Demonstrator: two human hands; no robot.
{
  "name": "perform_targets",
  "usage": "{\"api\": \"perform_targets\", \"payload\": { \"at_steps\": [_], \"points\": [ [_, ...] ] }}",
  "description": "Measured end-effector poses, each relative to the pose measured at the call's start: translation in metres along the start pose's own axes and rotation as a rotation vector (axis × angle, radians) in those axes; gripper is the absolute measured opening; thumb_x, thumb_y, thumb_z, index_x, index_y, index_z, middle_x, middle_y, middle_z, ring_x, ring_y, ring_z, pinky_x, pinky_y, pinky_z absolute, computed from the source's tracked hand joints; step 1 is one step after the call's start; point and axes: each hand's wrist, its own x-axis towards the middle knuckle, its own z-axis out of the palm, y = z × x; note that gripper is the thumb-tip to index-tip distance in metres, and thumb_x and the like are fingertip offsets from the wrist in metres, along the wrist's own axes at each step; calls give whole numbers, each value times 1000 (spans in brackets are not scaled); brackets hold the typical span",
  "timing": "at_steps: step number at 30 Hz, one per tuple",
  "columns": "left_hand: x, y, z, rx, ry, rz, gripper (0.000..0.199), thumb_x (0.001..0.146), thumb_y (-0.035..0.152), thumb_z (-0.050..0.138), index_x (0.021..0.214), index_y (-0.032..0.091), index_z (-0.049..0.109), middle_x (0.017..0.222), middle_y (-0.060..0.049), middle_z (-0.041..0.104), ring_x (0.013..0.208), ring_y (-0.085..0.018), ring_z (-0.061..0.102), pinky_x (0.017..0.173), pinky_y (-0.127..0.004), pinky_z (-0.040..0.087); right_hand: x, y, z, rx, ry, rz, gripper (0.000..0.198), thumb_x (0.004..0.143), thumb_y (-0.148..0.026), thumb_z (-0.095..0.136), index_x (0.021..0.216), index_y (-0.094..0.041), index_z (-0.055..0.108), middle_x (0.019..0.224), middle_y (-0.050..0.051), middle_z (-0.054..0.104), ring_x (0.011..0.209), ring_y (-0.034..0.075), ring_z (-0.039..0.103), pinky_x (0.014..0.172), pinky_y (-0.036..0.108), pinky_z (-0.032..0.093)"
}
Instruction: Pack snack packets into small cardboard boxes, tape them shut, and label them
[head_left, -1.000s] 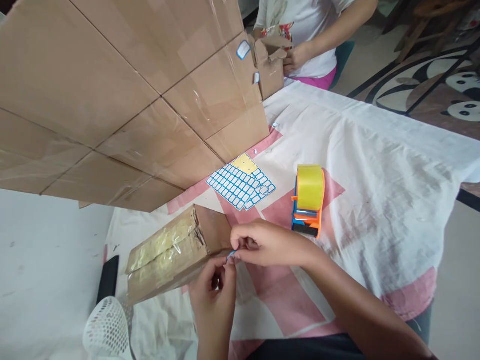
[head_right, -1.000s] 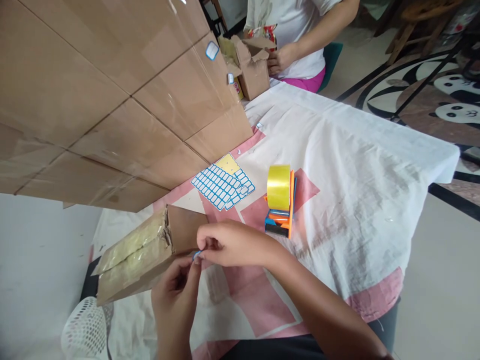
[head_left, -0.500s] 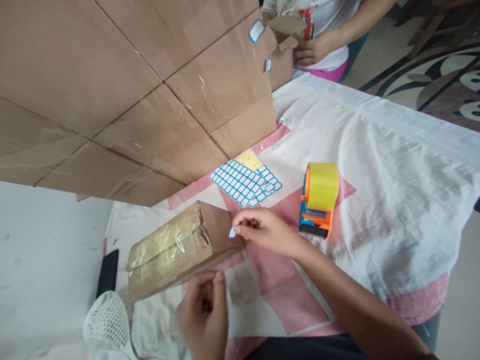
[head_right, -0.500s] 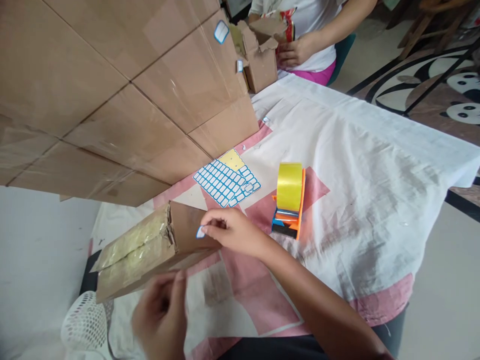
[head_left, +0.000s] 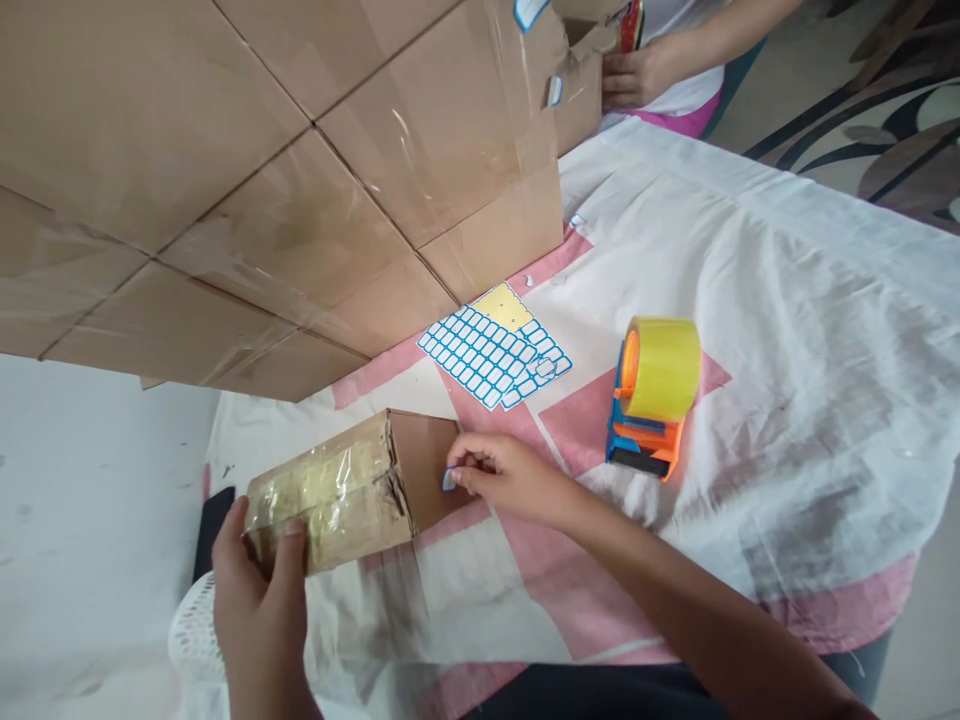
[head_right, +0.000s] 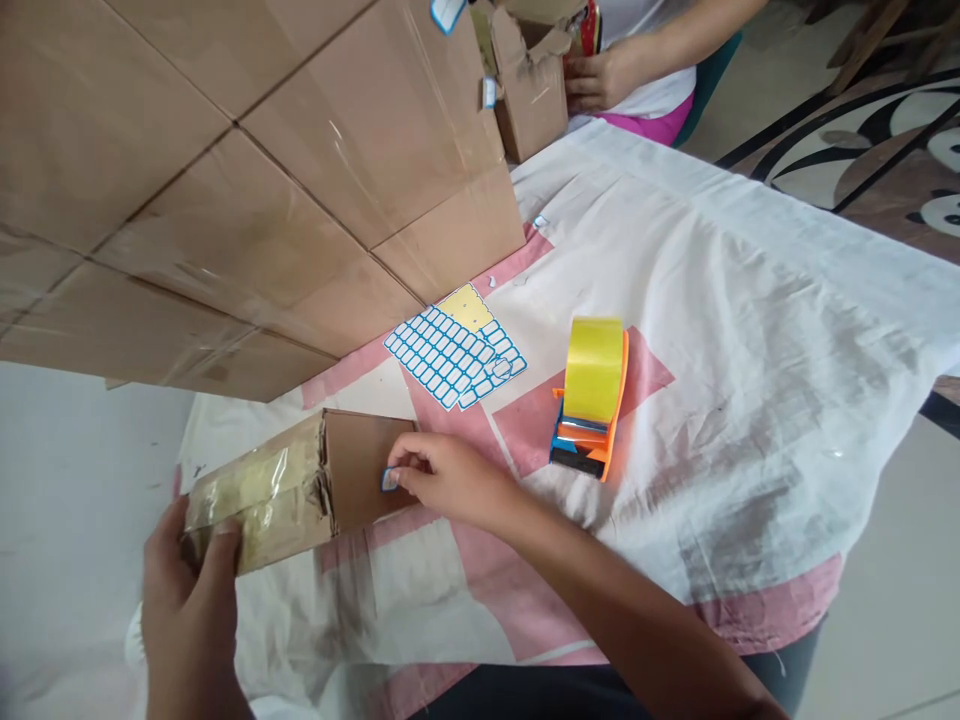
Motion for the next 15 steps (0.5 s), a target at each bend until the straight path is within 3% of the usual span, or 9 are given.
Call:
{"api": "perform_targets", "payload": {
  "at_steps": [3,6,15],
  "points": [
    [-10,19,-5,104,-47,-67,65,89,53,63,149,33,49,153,-6,54,137,-35,53,118,-58,37,1,4,9,-29,46,-4,2,92,-19,61,91,-20,62,76,-4,60,69,12,56,62,23,40],
    [-13,30,-6,124,-53,-33,61,91,50,59,149,34,49,153,-6,54,139,-34,52,119,-58,37,2,6,14,-65,85,-14,3,92,-19,60,90,-21,61,75,-5,60,68,12,56,61,23,39],
    [-12,28,-3,137,-41,-22,60,91,53,57,148,36,50,153,-5,54,138,-36,52,117,-60,37,1,-2,15,-140,132,-25,7,93,-15,58,92,-22,58,76,-6,60,70,11,58,62,23,38]
  ]
}}
